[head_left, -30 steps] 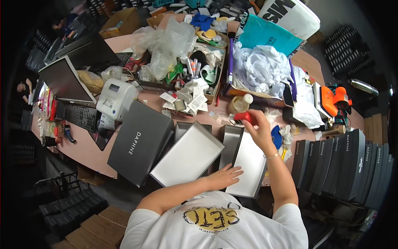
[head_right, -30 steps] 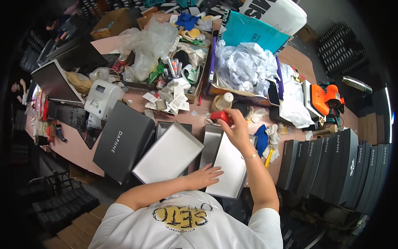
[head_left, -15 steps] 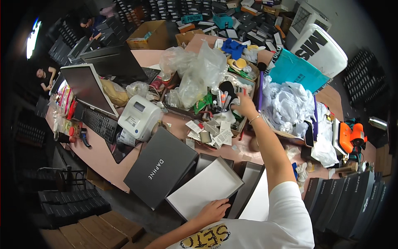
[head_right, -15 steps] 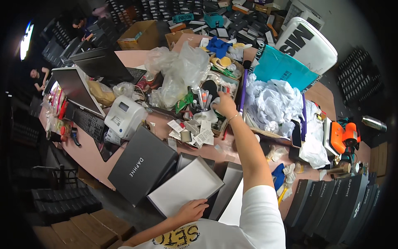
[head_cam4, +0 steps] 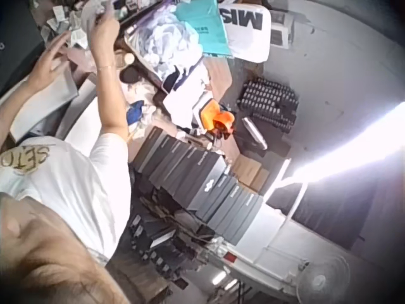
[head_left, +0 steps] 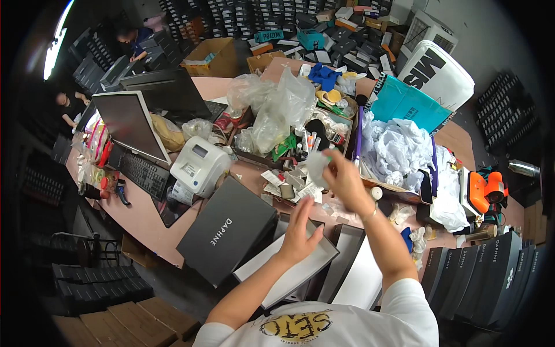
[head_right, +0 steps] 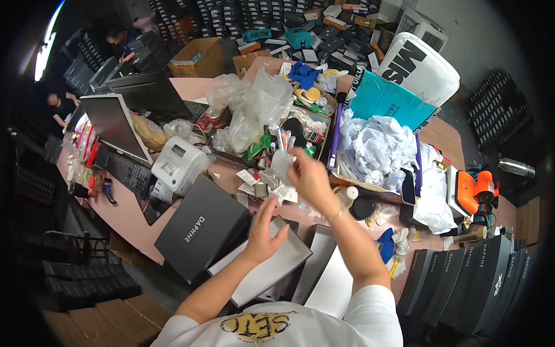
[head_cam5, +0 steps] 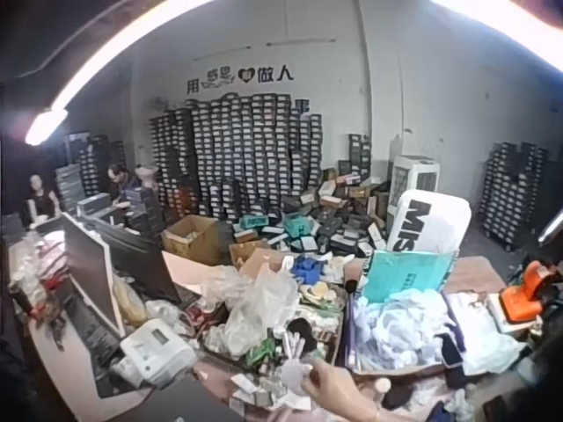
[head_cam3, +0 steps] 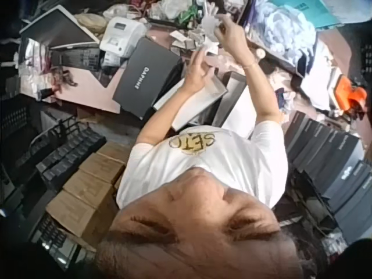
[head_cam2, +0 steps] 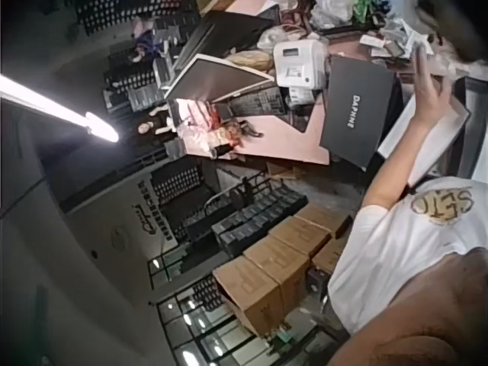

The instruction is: Pack shoes into boxes and apply product labels at a workstation.

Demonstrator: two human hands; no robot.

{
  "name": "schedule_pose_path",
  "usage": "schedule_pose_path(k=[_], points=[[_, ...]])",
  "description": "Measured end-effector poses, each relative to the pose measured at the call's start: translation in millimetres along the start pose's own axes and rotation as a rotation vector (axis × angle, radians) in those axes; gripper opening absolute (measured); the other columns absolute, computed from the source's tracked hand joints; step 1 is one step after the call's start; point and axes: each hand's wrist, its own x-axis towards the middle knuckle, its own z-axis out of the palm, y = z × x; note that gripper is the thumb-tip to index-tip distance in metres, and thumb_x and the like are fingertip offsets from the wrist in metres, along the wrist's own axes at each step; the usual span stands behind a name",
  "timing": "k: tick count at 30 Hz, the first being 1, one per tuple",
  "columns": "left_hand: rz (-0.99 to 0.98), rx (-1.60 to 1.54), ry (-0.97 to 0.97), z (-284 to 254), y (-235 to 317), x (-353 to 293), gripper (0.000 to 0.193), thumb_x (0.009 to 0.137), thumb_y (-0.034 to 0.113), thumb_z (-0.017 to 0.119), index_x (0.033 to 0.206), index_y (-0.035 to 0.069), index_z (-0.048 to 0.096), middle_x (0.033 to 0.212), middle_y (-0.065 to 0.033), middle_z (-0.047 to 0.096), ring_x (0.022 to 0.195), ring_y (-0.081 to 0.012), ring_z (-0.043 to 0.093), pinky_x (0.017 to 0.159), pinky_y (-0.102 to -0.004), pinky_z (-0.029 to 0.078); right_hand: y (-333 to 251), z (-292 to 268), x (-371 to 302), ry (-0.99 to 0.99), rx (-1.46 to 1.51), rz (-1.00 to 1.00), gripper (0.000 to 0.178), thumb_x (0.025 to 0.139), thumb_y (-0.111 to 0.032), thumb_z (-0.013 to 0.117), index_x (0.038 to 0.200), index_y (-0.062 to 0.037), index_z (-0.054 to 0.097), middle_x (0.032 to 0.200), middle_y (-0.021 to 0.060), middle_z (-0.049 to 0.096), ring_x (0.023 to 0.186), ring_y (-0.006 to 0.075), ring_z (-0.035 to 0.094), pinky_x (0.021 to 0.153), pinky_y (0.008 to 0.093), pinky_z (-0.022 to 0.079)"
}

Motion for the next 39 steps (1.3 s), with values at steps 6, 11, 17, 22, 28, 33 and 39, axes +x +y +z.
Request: schedule_pose_path(k=[6, 11, 17, 22, 28, 33, 39], points=[[-0.397, -1.044, -0.006, 5.2, -5.5, -13.4, 0.07, 0.086, 0.009, 0.064, 0.143, 0.011, 0.024, 0.128, -0.0083, 0.049, 0.118, -0.0186, 0.05, 0.1, -0.034, 0.041, -44.5, 19.6, -95.7, -0.256, 0.508, 0.189, 0.04, 0.088, -0.001, 0.055, 0.127, -0.0007, 0.047, 0.091, 0.0054, 0.062, 0.079, 0.0108, 0.061, 0.069, 0.0248, 0.05], [-0.605, -1.242, -0.017, 1.0, 13.5, -40.5, 0.052, 0.089, 0.003, 0.057, 0.136, 0.008, 0.036, 0.12, -0.0066, 0.055, 0.11, -0.0146, 0.056, 0.094, -0.0336, 0.046, -40.4, 13.9, -136.7, 0.119, 0.908, 0.282, 0.025, 0.093, 0.001, 0.048, 0.117, 0.0001, 0.054, 0.092, 0.0062, 0.06, 0.077, 0.0115, 0.06, 0.067, 0.0234, 0.051], [-0.543, -0.969, -0.016, -5.8, 17.7, -75.8, 0.032, 0.091, 0.006, 0.057, 0.121, 0.001, 0.05, 0.106, -0.005, 0.062, 0.095, -0.0117, 0.061, 0.083, -0.0274, 0.05, -47.8, -0.4, -177.7, 0.162, 0.292, 0.111, 0.042, 0.082, -0.01, 0.068, 0.12, -0.0018, 0.054, 0.109, 0.0081, 0.058, 0.094, 0.0169, 0.057, 0.08, 0.0308, 0.048], [-0.613, -0.657, -0.199, -22.4, 0.7, -115.7, 0.029, 0.093, 0.016, 0.059, 0.114, -0.003, 0.055, 0.097, -0.0049, 0.065, 0.085, -0.0071, 0.058, 0.076, -0.0227, 0.047, -55.8, 8.9, -193.5, -0.052, 0.113, 0.027, 0.038, 0.075, -0.015, 0.076, 0.106, -0.0017, 0.06, 0.106, 0.0101, 0.061, 0.093, 0.0244, 0.057, 0.081, 0.0351, 0.046], [-0.337, -0.205, -0.149, -43.5, 9.0, -125.7, 0.043, 0.09, 0.019, 0.064, 0.125, -0.001, 0.049, 0.098, -0.0073, 0.064, 0.085, -0.0091, 0.059, 0.075, -0.0219, 0.047, -47.3, 27.7, -207.8, -0.235, 0.624, 0.401, 0.017, 0.088, -0.01, 0.065, 0.099, 0.0029, 0.06, 0.087, 0.0007, 0.064, 0.076, 0.0054, 0.056, 0.07, 0.0204, 0.046], [-0.316, -0.485, -0.155, -52.0, 13.9, -114.7, 0.05, 0.088, 0.011, 0.064, 0.132, 0.0, 0.043, 0.099, -0.0081, 0.064, 0.085, -0.0102, 0.06, 0.075, -0.0227, 0.048, -61.6, 31.5, -208.3, -0.262, 0.775, 0.456, 0.02, 0.088, -0.009, 0.065, 0.104, 0.0024, 0.06, 0.089, 0.0026, 0.065, 0.079, 0.0081, 0.059, 0.071, 0.0225, 0.047], [-0.486, -0.422, -0.181, -54.8, 11.4, -124.8, 0.033, 0.086, 0.008, 0.066, 0.115, -0.003, 0.057, 0.087, -0.0059, 0.065, 0.077, -0.0064, 0.058, 0.068, -0.0209, 0.047, -75.6, 27.0, -208.8, -0.094, 0.221, 0.069, 0.022, 0.083, -0.007, 0.065, 0.103, -0.0003, 0.063, 0.088, 0.0114, 0.062, 0.074, 0.0212, 0.061, 0.068, 0.0291, 0.049]])
